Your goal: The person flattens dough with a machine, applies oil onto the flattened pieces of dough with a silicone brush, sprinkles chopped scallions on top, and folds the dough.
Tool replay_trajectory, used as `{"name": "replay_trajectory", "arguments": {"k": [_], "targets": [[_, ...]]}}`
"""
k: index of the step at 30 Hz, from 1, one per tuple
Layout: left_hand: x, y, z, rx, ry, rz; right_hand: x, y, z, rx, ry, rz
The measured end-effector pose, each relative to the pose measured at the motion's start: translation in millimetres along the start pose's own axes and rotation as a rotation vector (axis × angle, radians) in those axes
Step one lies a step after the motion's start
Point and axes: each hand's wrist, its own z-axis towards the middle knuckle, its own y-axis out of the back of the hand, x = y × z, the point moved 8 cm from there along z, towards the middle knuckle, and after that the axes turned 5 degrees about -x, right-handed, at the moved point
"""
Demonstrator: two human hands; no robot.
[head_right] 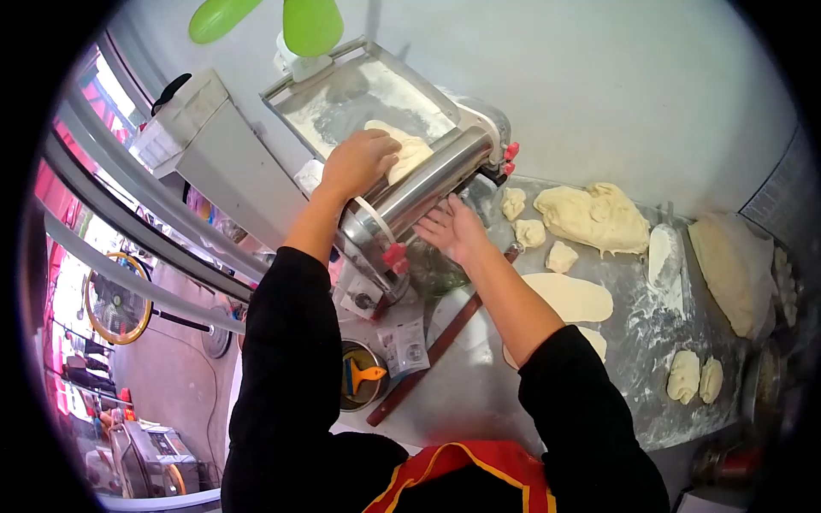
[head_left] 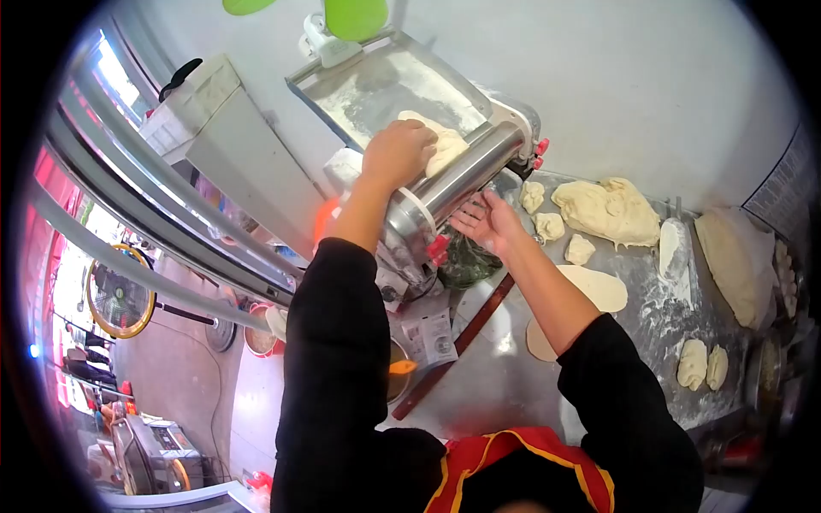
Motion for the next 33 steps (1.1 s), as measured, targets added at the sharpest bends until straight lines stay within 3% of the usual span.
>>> {"name": "replay_trajectory", "arguments": {"k": [8, 14, 17, 20, 23, 26, 33], "targets": [[0.7, -1.4, -3.3, 0.067, 0.018, -0.027, -15.0, -11.9, 22.3, 0.005, -0.02, 0.242], [0.3, 3.5, -5.6, -0.149, -0.052, 0.115, -23.4, 13.2, 32.5, -0.185, 0.11, 0.246], [4.4, -6.3, -0.5, 0.071, 0.017, 0.046, -26.7, 24.6, 46.6, -0.172, 0.178, 0.395], [4.0, -9.9, 1.7, 0.12, -0.006, 0.059, -23.6, 12.2, 36.1, -0.12, 0.207, 0.415], [1.2, -2.0, 1.3, 0.139, 0.052, 0.067, -26.3, 18.8, 48.3, -0.019, 0.169, 0.307], [1.9, -2.4, 0.8, 0.137, 0.072, 0.098, -29.9, 20.1, 53.1, 0.002, 0.085, 0.395], [0.8, -0.5, -1.6, 0.078, 0.035, 0.062, -25.6, 14.6, 29.6, -0.048, 0.109, 0.403]]}}
